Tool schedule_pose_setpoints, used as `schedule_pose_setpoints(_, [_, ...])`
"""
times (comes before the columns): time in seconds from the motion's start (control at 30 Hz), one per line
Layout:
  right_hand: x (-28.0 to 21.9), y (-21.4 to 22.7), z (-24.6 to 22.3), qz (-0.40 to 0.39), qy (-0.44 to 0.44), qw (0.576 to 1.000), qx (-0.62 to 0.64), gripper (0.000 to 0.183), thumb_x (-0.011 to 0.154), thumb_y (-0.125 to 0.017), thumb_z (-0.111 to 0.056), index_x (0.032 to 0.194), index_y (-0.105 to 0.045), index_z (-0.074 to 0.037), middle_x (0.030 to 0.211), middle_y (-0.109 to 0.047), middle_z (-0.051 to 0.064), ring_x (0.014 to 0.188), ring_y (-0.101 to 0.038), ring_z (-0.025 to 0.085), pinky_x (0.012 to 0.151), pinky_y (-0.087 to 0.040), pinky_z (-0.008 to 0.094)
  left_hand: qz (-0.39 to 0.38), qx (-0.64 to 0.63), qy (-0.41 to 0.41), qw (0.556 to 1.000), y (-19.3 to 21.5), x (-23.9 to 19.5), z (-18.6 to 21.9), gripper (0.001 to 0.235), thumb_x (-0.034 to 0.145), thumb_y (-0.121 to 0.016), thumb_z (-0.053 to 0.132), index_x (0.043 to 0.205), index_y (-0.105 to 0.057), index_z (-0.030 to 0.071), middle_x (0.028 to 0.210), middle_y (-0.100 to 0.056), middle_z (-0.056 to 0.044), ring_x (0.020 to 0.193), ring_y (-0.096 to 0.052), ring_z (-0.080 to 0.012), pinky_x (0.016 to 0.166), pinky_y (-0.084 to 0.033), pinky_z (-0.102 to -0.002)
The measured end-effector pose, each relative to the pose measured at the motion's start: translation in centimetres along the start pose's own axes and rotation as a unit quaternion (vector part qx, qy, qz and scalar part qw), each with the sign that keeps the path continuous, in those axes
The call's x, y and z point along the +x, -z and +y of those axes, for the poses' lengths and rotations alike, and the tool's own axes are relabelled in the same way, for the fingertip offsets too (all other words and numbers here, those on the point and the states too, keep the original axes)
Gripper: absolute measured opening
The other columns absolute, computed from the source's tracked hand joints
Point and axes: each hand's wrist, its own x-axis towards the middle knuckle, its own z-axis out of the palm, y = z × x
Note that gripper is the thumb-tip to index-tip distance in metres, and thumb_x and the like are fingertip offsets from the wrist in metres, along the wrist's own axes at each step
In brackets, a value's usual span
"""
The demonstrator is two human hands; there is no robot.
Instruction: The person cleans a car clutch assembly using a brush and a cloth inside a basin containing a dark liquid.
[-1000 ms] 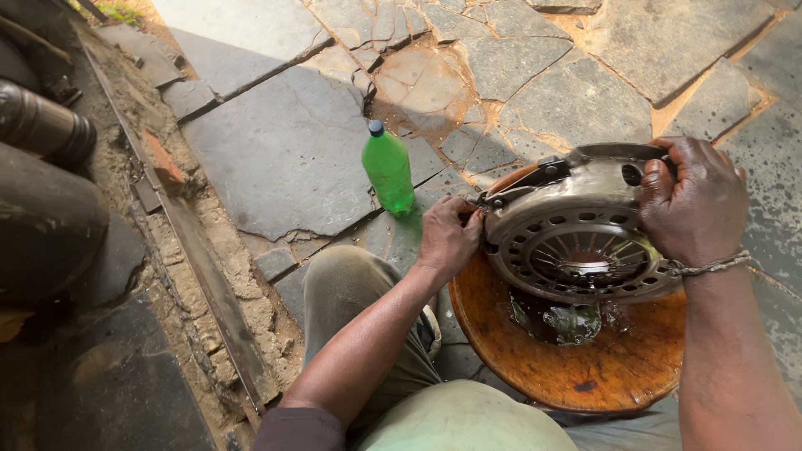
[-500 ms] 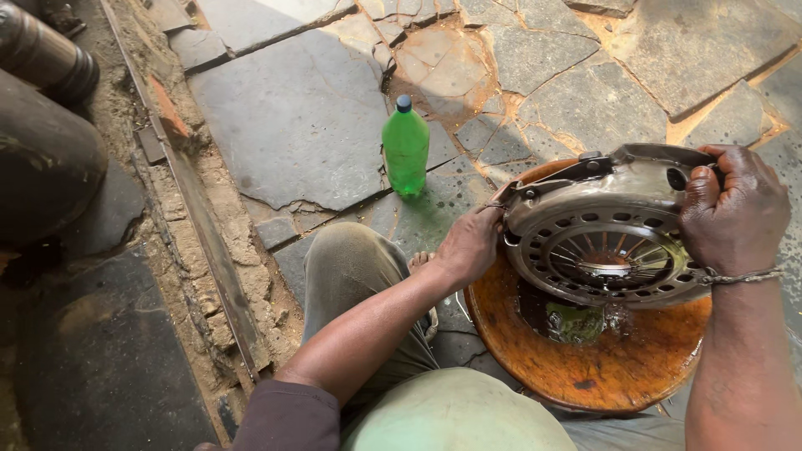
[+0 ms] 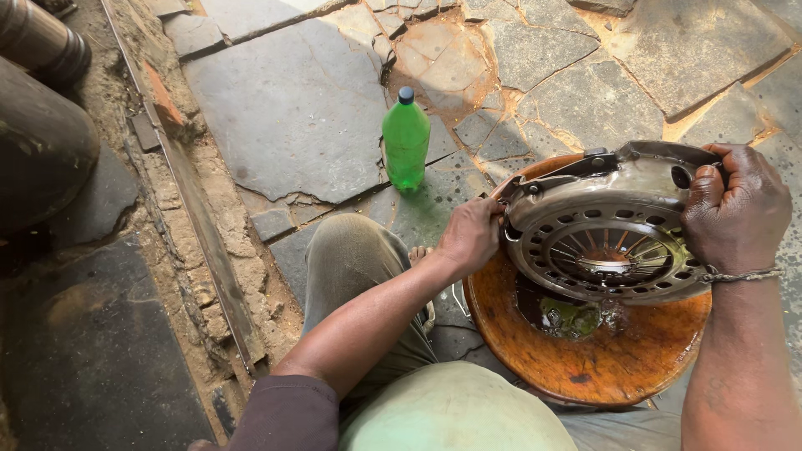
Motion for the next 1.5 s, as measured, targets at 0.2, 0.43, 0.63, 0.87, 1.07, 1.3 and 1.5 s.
schedule_pose_setpoints(0.2, [0.0, 0.1, 0.3, 0.003, 0.013, 1.000, 0.003, 0.014, 0.103, -0.065, -0.003, 0.115, -0.070, -0.001, 0.104, -0.070, 0.016, 0.096, -0.069, 0.033, 0.092, -0.056, 0.044, 0.082, -0.145, -0.018, 0.986, 0.2, 0.0, 1.4, 0.017, 0.096, -0.059, 0.014, 0.107, -0.073, 0.013, 0.104, -0.073, -0.006, 0.075, -0.068, -0.0198, 0.066, -0.061, -0.035])
schedule_pose_setpoints(0.43, [0.3, -0.1, 0.3, 0.005, 0.023, 1.000, 0.003, 0.008, 0.105, -0.064, -0.003, 0.112, -0.066, -0.001, 0.104, -0.069, 0.016, 0.098, -0.069, 0.034, 0.090, -0.056, 0.043, 0.143, -0.053, -0.310, 0.938, 1.0, 0.1, 4.0, 0.008, 0.102, -0.065, 0.013, 0.102, -0.072, 0.009, 0.103, -0.073, -0.008, 0.089, -0.072, -0.0207, 0.078, -0.061, -0.030])
schedule_pose_setpoints(0.63, [0.4, 0.0, 0.2, 0.000, 0.001, 0.999, 0.032, 0.011, 0.106, -0.064, -0.007, 0.115, -0.068, -0.001, 0.104, -0.069, 0.016, 0.102, -0.068, 0.037, 0.092, -0.055, 0.047, 0.161, -0.085, -0.216, 0.959, 0.2, 2.2, 4.6, 0.011, 0.098, -0.064, 0.013, 0.105, -0.066, 0.004, 0.095, -0.072, -0.012, 0.078, -0.073, -0.0195, 0.069, -0.059, -0.033])
schedule_pose_setpoints(0.87, [-0.3, 0.1, 0.2, 0.000, 0.015, 1.000, -0.016, 0.010, 0.106, -0.062, -0.007, 0.113, -0.067, -0.002, 0.102, -0.069, 0.015, 0.096, -0.064, 0.034, 0.091, -0.055, 0.045, 0.160, -0.048, -0.268, 0.949, 1.8, -0.4, 3.1, 0.013, 0.100, -0.063, 0.009, 0.110, -0.067, 0.001, 0.096, -0.072, -0.016, 0.081, -0.072, -0.0259, 0.071, -0.059, -0.037])
schedule_pose_setpoints(1.07, [-0.3, 0.5, 0.1, 0.002, 0.023, 0.999, -0.032, 0.008, 0.106, -0.063, -0.005, 0.112, -0.067, -0.002, 0.101, -0.069, 0.015, 0.096, -0.067, 0.033, 0.091, -0.054, 0.045, 0.125, -0.006, -0.234, 0.964, 2.1, 1.5, 4.6, 0.010, 0.100, -0.066, 0.013, 0.098, -0.070, 0.004, 0.083, -0.073, -0.010, 0.065, -0.070, -0.0183, 0.061, -0.055, -0.034])
schedule_pose_setpoints(1.3, [0.0, 0.1, 0.2, -0.007, 0.006, 1.000, -0.025, 0.008, 0.108, -0.062, -0.005, 0.112, -0.068, -0.004, 0.101, -0.070, 0.014, 0.097, -0.068, 0.031, 0.093, -0.055, 0.046, 0.131, -0.162, -0.106, 0.972, 1.3, 1.7, 4.2, 0.013, 0.090, -0.074, 0.019, 0.091, -0.071, 0.006, 0.078, -0.075, -0.006, 0.068, -0.070, -0.0111, 0.063, -0.059, -0.032])
schedule_pose_setpoints(1.5, [-0.2, -0.4, 0.8, 0.003, 0.009, 1.000, 0.018, 0.010, 0.105, -0.060, -0.002, 0.113, -0.067, -0.002, 0.103, -0.071, 0.015, 0.097, -0.069, 0.032, 0.089, -0.056, 0.043, 0.128, -0.171, 0.015, 0.977, -0.8, 1.1, 0.3, 0.017, 0.094, -0.067, 0.019, 0.095, -0.072, 0.003, 0.080, -0.075, -0.010, 0.071, -0.070, -0.0166, 0.068, -0.058, -0.035])
